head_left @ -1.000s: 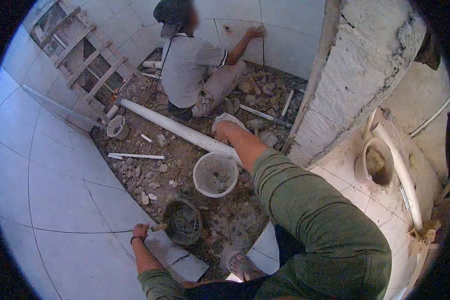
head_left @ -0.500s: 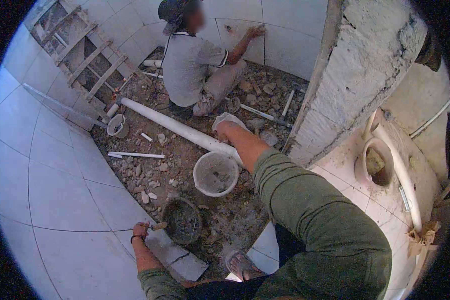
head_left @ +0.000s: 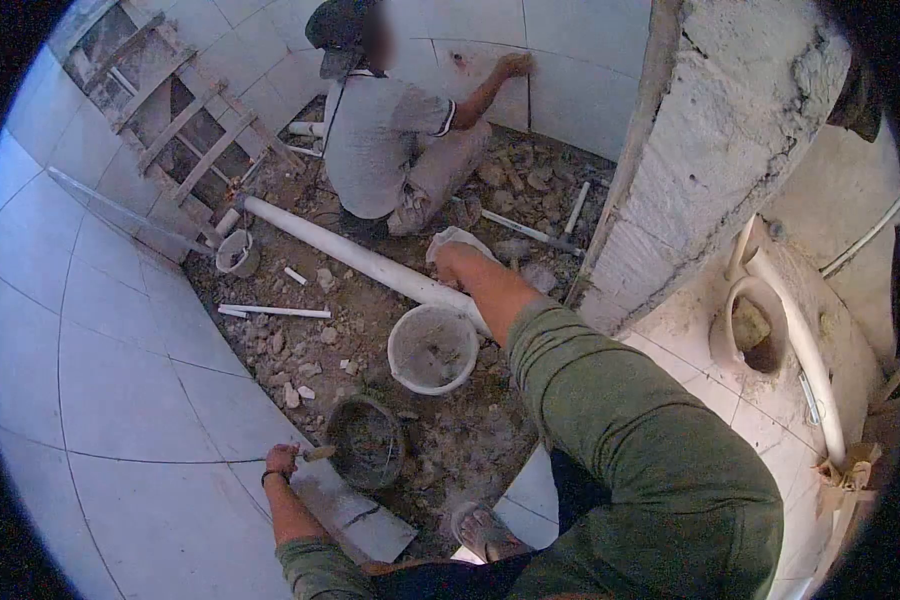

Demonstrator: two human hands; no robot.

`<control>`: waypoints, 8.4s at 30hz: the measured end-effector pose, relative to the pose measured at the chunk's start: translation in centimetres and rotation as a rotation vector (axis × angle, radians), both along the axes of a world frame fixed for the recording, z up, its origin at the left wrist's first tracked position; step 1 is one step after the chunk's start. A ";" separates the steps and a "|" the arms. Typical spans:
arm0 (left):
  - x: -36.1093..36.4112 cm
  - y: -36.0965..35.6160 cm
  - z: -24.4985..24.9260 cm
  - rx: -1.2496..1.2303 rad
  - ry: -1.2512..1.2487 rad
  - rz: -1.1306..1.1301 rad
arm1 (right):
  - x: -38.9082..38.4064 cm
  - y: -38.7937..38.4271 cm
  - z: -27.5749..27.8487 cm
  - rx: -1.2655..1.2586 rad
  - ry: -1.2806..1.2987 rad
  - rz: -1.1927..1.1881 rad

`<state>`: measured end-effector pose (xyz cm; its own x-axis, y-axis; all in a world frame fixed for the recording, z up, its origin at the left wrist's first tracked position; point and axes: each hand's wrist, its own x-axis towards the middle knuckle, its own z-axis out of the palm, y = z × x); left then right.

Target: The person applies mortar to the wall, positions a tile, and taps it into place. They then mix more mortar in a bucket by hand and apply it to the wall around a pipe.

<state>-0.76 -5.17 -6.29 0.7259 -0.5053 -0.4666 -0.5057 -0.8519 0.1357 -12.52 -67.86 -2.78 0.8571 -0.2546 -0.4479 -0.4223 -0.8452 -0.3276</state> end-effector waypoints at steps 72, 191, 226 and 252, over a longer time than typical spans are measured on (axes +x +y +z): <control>-2.1 -4.2 3.2 -0.147 0.113 0.650 | -0.3 0.7 0.1 -0.044 -0.014 -0.073; -0.9 -2.5 0.9 -0.082 0.071 0.567 | -0.2 0.5 -0.8 -0.047 -0.043 -0.056; -1.0 -3.0 1.2 -0.056 0.064 0.546 | -4.0 2.4 5.8 -0.003 -0.121 -0.161; 0.3 -0.3 -1.0 -0.211 -0.026 0.195 | -0.3 0.7 0.5 -0.120 0.012 -0.034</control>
<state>-0.42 -5.47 -7.32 0.8291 -0.4391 -0.3462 -0.3411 -0.8877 0.3092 -12.85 -67.15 -2.30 0.8420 -0.3357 -0.4223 -0.4544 -0.8633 -0.2197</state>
